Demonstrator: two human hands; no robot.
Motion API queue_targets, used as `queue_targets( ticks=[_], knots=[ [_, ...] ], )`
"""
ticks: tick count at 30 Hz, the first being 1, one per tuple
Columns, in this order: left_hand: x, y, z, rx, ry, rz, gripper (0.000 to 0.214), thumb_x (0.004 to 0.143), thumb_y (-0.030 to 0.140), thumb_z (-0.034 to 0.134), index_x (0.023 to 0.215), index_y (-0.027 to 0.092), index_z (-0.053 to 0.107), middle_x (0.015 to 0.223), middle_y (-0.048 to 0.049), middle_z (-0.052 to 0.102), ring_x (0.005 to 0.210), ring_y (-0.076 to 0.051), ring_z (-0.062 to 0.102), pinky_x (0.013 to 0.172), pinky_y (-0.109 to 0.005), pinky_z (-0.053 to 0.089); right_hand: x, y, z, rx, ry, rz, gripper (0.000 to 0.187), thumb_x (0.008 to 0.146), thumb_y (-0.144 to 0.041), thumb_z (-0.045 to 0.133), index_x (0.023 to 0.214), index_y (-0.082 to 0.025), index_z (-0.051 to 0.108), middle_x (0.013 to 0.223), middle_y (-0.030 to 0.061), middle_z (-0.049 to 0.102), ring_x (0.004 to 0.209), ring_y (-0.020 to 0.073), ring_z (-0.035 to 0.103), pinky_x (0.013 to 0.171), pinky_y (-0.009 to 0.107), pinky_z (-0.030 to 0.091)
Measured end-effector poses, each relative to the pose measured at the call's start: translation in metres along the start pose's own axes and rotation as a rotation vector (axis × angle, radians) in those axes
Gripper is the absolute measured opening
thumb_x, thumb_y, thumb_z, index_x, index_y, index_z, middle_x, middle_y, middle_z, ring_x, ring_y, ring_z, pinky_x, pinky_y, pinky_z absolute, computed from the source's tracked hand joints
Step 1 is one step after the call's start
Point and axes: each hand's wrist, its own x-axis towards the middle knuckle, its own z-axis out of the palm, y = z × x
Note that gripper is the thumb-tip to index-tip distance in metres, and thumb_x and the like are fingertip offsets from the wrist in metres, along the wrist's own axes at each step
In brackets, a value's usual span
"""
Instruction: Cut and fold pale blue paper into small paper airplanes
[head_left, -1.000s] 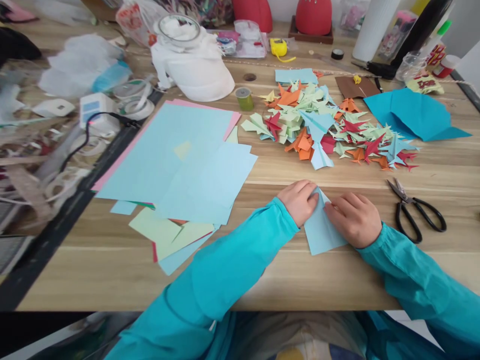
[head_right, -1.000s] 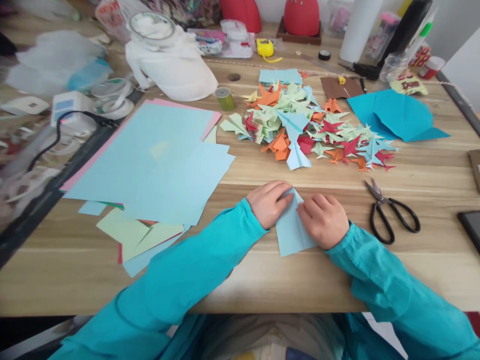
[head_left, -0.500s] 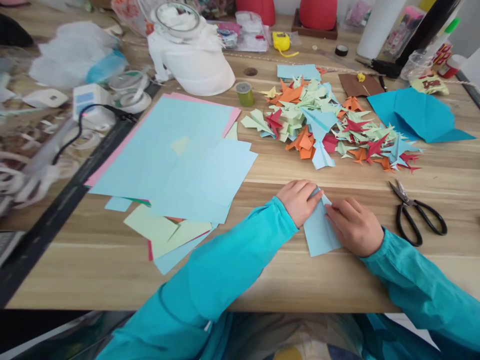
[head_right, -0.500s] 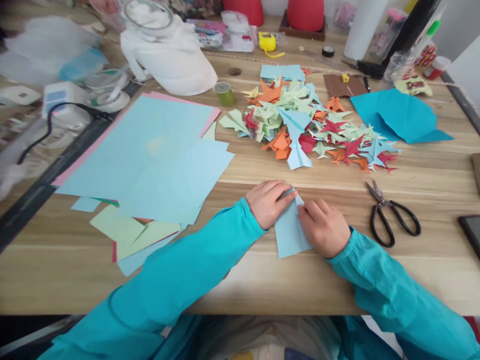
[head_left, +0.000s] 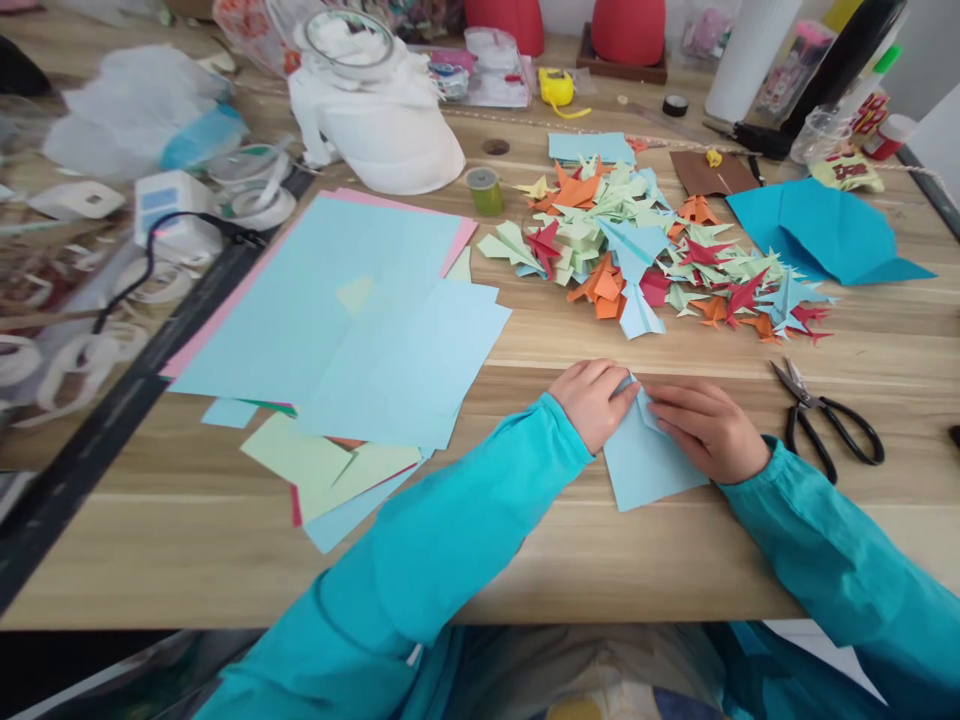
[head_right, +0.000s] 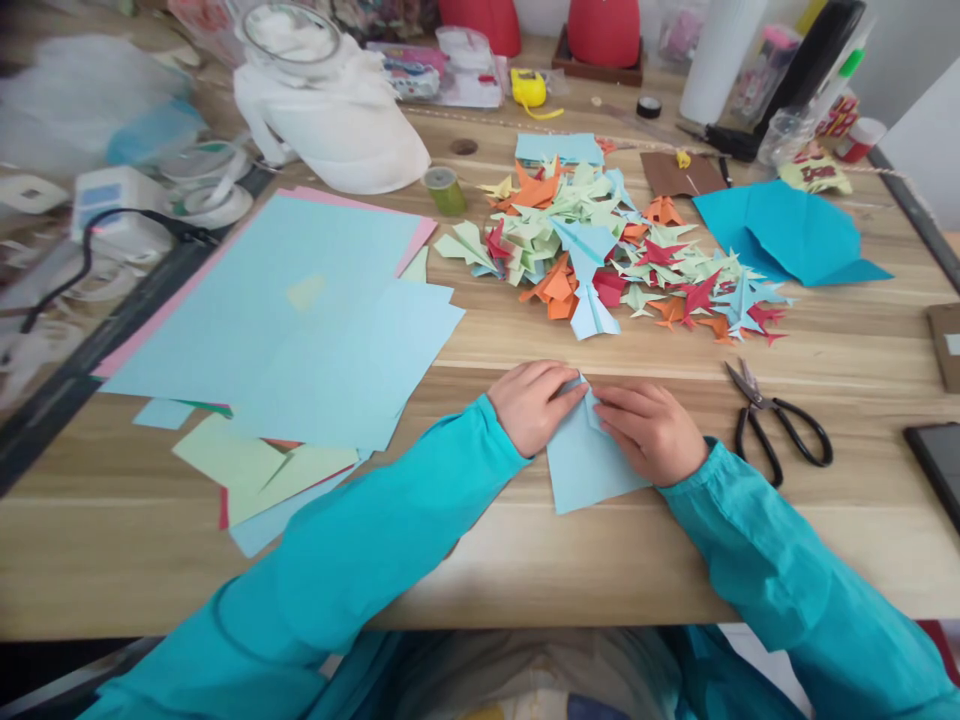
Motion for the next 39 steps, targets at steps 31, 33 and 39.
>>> queue_targets(
  ticks=[31, 33, 39],
  knots=[
    [-0.0047, -0.0047, -0.0021, 0.044, -0.115, 0.195, 0.027, 0.092, 0.015, 0.040, 0.095, 0.011, 0.067, 0.102, -0.0104, 0.069, 0.094, -0.022, 0.061, 0.080, -0.037, 0.053, -0.0010, -0.0018, 0.0016, -0.086, -0.070, -0.050, 0.022, 0.088, -0.015, 0.050, 0.099, -0.017, 0.069, 0.111, 0.0085, 0.069, 0.098, 0.0235, 0.061, 0.077, 0.040, 0.054],
    [-0.0046, -0.0049, -0.0015, 0.072, -0.091, 0.200, 0.026, 0.092, 0.015, 0.042, 0.093, 0.011, 0.067, 0.100, -0.0103, 0.069, 0.093, -0.021, 0.061, 0.079, -0.036, 0.052, -0.0014, -0.0013, 0.0020, -0.070, -0.076, -0.039, 0.023, 0.089, -0.015, 0.049, 0.100, -0.018, 0.069, 0.111, 0.0084, 0.069, 0.099, 0.0232, 0.061, 0.078, 0.040, 0.054],
    [-0.0046, -0.0022, 0.0016, 0.093, -0.030, 0.116, 0.026, 0.092, 0.021, 0.044, 0.086, 0.011, 0.067, 0.088, -0.0086, 0.069, 0.088, -0.020, 0.063, 0.075, -0.032, 0.053, -0.0024, 0.0003, 0.0031, -0.062, -0.101, -0.023, 0.024, 0.090, -0.016, 0.048, 0.101, -0.018, 0.069, 0.112, 0.0088, 0.069, 0.098, 0.0231, 0.061, 0.079, 0.041, 0.054]
  ],
)
